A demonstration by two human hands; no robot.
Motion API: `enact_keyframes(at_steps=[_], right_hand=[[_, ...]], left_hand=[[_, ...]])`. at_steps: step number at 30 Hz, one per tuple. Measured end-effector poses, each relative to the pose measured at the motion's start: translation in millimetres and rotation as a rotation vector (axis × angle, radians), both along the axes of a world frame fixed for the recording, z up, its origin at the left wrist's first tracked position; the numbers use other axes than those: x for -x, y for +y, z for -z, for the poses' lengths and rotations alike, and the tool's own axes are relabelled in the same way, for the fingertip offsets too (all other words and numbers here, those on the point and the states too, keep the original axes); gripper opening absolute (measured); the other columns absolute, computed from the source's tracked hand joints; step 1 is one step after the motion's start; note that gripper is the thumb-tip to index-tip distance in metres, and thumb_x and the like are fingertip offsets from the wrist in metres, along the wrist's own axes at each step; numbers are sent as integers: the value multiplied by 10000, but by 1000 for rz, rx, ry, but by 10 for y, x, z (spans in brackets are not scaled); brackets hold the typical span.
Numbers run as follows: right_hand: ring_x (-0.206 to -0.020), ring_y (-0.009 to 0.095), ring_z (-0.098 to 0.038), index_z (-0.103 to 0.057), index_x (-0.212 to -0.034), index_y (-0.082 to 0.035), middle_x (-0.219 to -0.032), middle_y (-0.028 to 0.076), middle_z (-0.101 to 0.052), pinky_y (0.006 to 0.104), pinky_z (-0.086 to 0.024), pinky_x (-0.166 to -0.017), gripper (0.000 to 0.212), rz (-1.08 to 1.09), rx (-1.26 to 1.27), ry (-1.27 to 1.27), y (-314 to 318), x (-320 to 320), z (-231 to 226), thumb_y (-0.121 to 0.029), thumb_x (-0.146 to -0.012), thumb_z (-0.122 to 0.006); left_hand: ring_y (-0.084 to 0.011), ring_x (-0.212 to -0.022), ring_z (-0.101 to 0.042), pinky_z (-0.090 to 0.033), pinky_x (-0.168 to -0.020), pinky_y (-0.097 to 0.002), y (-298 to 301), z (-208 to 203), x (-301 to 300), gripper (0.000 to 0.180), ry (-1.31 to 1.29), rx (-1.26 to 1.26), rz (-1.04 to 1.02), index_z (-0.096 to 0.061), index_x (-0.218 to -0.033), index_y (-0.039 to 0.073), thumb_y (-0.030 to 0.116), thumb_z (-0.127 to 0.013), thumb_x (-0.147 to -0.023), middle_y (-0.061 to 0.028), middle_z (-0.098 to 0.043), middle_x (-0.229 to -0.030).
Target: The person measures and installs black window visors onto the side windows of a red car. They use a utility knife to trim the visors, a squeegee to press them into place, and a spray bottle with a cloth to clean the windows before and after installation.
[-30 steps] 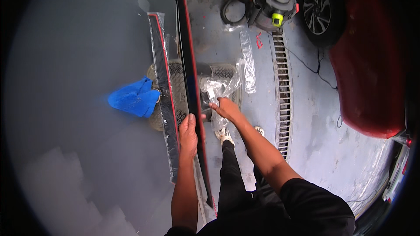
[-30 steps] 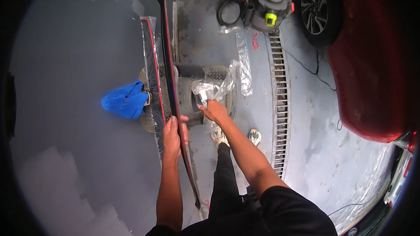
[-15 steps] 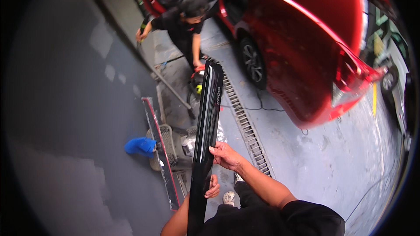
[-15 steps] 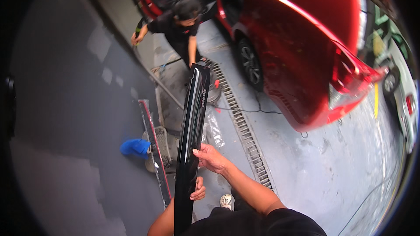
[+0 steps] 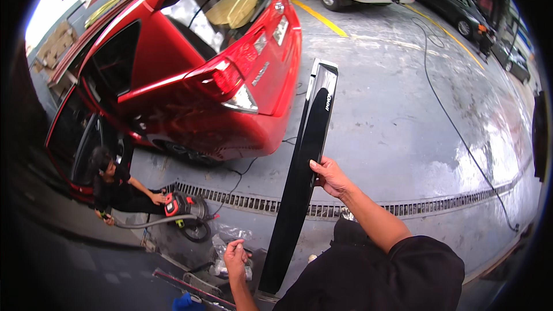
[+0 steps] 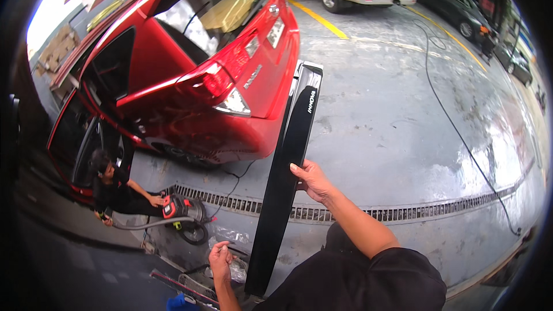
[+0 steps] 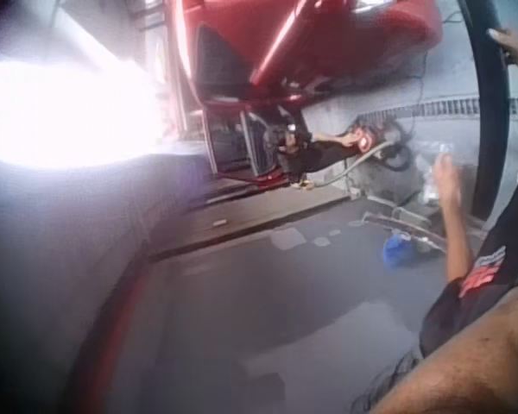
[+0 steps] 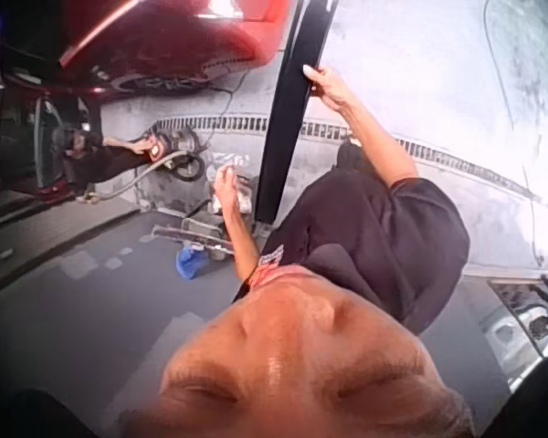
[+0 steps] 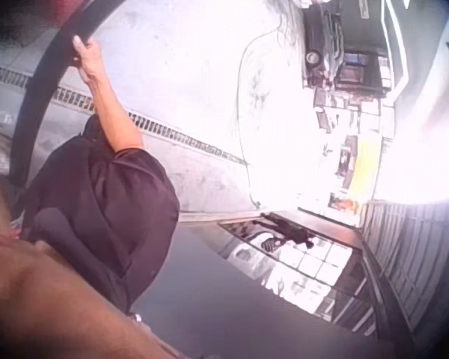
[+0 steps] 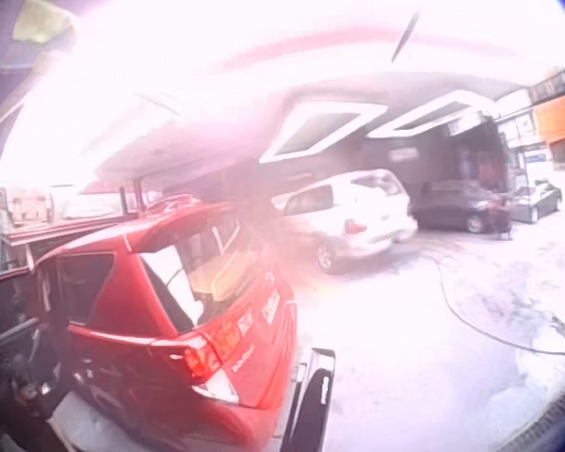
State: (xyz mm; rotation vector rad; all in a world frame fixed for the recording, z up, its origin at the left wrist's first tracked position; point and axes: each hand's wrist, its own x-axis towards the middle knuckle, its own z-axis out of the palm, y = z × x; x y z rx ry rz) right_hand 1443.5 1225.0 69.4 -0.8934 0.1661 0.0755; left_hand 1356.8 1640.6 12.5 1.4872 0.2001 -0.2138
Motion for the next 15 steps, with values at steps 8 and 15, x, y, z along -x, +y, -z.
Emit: enact_keyframes(at_steps=[8, 15], right_hand=[[-892, 114, -688, -680, -1125, -118, -1016, -8, -727, 378, -594, -769, 251, 567, -85, -14, -2627, 272, 512, -326, -987, -713], [-937, 111, -666, -655, -1151, -133, -1028, -18, -702, 378, -573, -834, 295, 906, -30, 102, -4794, 374, 458, -366, -982, -716]], left_hand=[[-58, -609, -431, -505, -598, -271, -2187, 339, -1484, 352, -159, -84, 223, -515, -1294, 24, 2, -498, -943, 34, -426, -696], [-119, -780, -565, -497, -687, -269, -4991, 41, -2388, 280, -339, -330, 451, -634, -1252, 2, 73, -545, -997, -57, -624, -967]])
